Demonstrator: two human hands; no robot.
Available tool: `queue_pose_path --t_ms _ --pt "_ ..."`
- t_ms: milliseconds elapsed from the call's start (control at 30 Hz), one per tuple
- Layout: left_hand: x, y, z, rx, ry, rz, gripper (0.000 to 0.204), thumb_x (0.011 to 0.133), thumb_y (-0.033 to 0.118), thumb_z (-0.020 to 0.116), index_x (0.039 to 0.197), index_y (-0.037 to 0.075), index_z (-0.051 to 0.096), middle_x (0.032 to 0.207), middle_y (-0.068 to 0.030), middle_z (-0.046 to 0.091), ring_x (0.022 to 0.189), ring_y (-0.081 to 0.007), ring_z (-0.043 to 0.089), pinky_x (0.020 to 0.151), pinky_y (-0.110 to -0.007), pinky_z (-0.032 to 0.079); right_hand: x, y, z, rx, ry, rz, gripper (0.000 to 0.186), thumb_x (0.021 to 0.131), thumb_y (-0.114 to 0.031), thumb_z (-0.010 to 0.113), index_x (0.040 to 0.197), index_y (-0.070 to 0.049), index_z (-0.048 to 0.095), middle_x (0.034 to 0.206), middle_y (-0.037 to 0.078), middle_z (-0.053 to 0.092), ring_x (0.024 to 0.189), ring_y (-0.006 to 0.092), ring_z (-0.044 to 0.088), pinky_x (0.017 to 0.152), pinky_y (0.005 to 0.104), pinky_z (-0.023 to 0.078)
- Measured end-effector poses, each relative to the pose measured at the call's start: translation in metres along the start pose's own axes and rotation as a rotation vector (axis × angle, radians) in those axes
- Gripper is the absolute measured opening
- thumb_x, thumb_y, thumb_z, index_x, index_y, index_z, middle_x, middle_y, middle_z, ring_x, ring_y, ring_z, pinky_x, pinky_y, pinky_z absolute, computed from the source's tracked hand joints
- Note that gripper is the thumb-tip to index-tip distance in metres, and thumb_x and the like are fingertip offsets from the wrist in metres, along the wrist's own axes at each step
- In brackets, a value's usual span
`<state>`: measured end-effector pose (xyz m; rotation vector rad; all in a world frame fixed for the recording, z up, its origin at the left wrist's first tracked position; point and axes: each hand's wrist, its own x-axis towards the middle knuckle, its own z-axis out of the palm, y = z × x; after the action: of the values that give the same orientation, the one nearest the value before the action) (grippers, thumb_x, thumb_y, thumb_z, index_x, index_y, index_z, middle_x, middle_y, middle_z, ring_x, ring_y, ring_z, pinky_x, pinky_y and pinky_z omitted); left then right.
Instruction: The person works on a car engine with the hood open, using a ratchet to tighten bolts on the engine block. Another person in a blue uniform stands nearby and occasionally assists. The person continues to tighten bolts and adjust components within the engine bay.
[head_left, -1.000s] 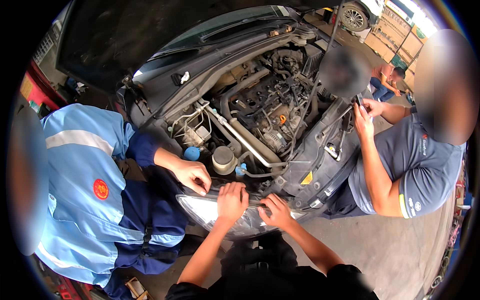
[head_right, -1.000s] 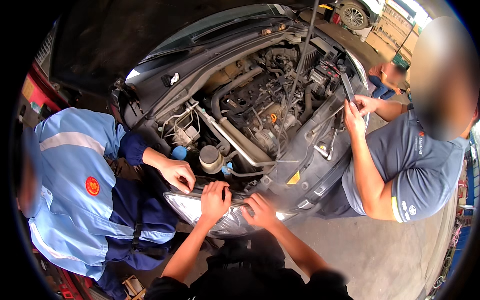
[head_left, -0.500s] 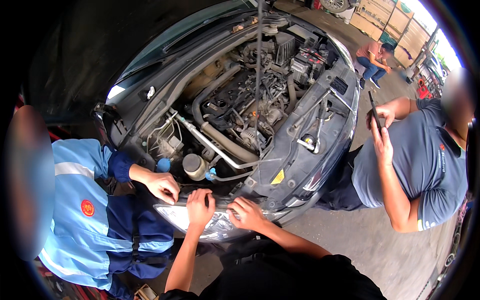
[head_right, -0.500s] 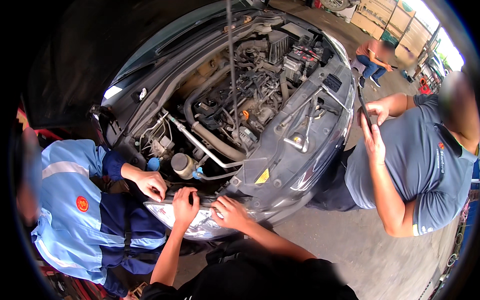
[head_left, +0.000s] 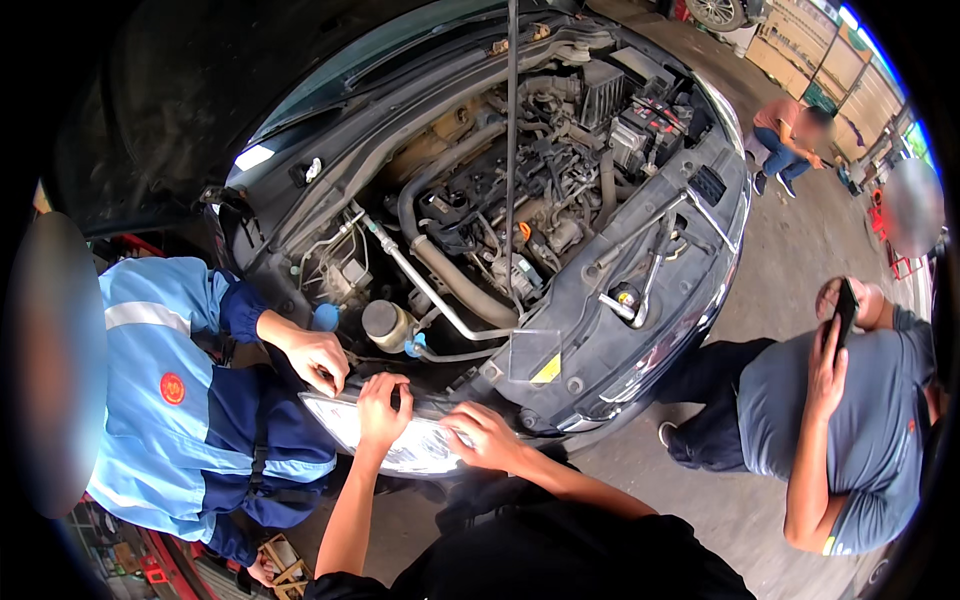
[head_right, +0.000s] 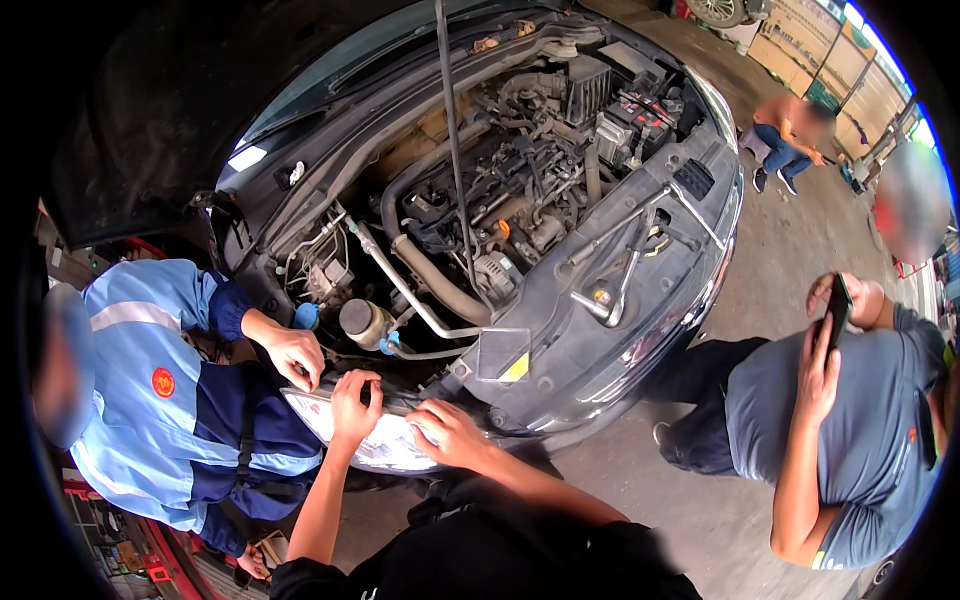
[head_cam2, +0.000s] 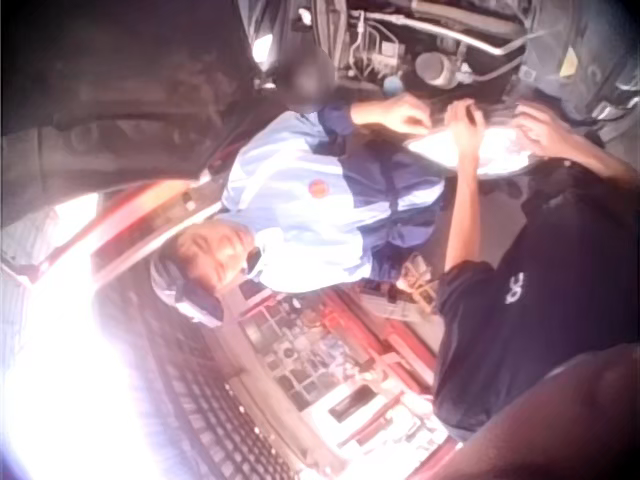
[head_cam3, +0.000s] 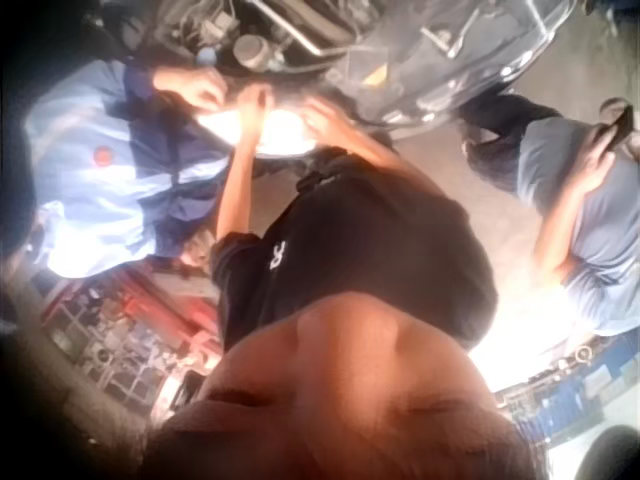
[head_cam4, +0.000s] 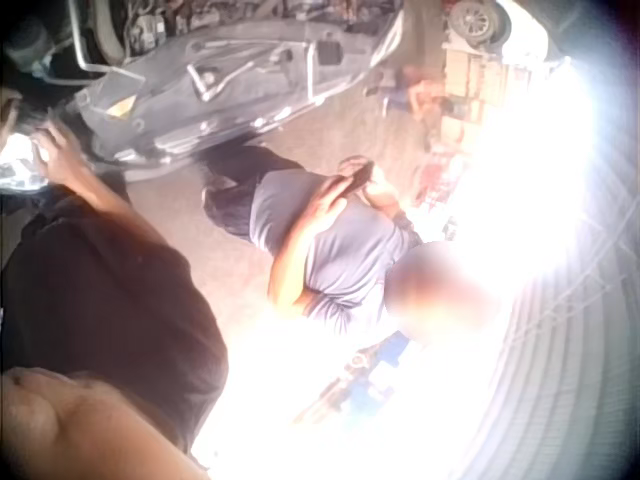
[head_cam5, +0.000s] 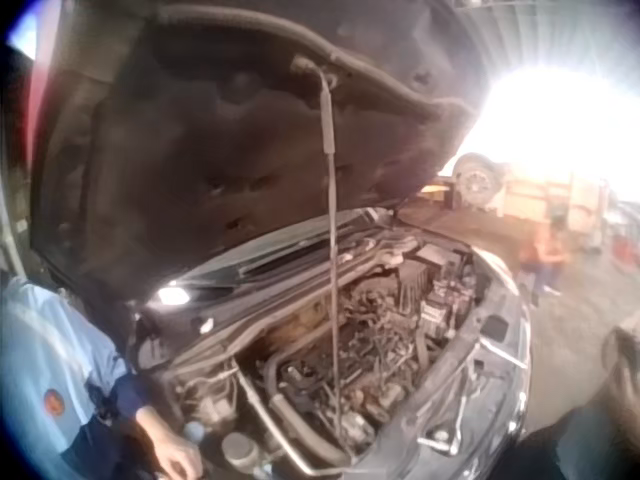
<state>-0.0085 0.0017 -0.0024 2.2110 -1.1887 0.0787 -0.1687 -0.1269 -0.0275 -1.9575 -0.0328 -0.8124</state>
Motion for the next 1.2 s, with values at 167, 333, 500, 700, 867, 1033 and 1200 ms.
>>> queue_pose_path --t_ms 167,333,500,700,867,1033,1200 --pt "-0.002 0.0 -0.003 0.018 0.011 0.023 0.006 0.077 0.006 0.06 0.082 0.005 0.061 0.08 -0.0089 0.061 0.075 -0.0297 0.057 0.069 -0.039 0.044 0.027 -0.002 -0.087 -0.057 0.189 -0.009 0.003 0.08 0.0 0.061 0.08 -0.002 0.059 0.073 0.01 0.059 0.068 0.0218 0.061 0.06 0.0309 0.049" --pt "0.002 0.0 -0.004 0.018 -0.026 -0.024 0.005 0.074 0.006 0.061 0.08 0.006 0.061 0.077 -0.0081 0.06 0.073 -0.0285 0.056 0.066 -0.038 0.043 0.133 0.104 -0.169 -0.137 0.46 0.384 0.008 0.09 -0.003 0.054 0.094 0.001 0.059 0.075 0.007 0.061 0.068 0.013 0.057 0.064 0.0266 0.047" --pt "0.012 0.0 -0.005 -0.028 -0.019 -0.054 0.006 0.073 0.006 0.062 0.078 0.006 0.061 0.076 -0.0063 0.06 0.071 -0.0265 0.056 0.064 -0.037 0.043 0.236 0.256 -0.202 0.066 0.162 0.934 0.029 0.089 -0.019 0.058 0.11 0.0 0.054 0.086 0.011 0.064 0.076 0.0199 0.065 0.064 0.0324 0.054" --pt "0.012 -0.006 -0.008 -0.028 -0.038 -0.087 0.008 0.071 0.006 0.064 0.079 0.007 0.062 0.077 -0.004 0.062 0.069 -0.023 0.058 0.063 -0.034 0.043 0.271 0.369 -0.167 0.483 0.653 1.484 0.068 0.08 -0.029 0.071 0.126 0.009 0.038 0.111 0.027 0.058 0.091 0.0349 0.066 0.074 0.0428 0.06" --pt "0.008 -0.008 -0.008 -0.033 -0.055 -0.139 0.01 0.07 0.007 0.065 0.08 0.008 0.063 0.079 -0.0023 0.063 0.069 -0.0208 0.058 0.064 -0.032 0.044 0.262 0.382 -0.146 0.418 0.921 1.304 0.034 0.076 -0.02 0.073 0.097 0.0 0.055 0.075 0.013 0.063 0.054 0.0223 0.064 0.046 0.0327 0.057" --pt "0.01 -0.006 -0.009 -0.03 -0.083 -0.166 0.012 0.069 0.007 0.066 0.081 0.007 0.063 0.08 -0.0034 0.063 0.07 -0.0223 0.058 0.064 -0.033 0.044 0.276 0.389 -0.164 0.433 0.799 1.43 0.024 0.078 -0.017 0.071 0.091 -0.005 0.056 0.068 0.008 0.054 0.047 0.0177 0.051 0.044 0.0297 0.05" --pt "0.011 -0.006 -0.009 -0.02 -0.111 -0.161 0.012 0.07 0.01 0.066 0.082 0.009 0.063 0.081 -0.002 0.062 0.071 -0.0206 0.058 0.066 -0.033 0.044 0.276 0.397 -0.18 0.646 0.495 1.454 0.036 0.077 -0.022 0.073 0.093 -0.01 0.045 0.074 0.005 0.041 0.054 0.0141 0.042 0.052 0.0315 0.048"
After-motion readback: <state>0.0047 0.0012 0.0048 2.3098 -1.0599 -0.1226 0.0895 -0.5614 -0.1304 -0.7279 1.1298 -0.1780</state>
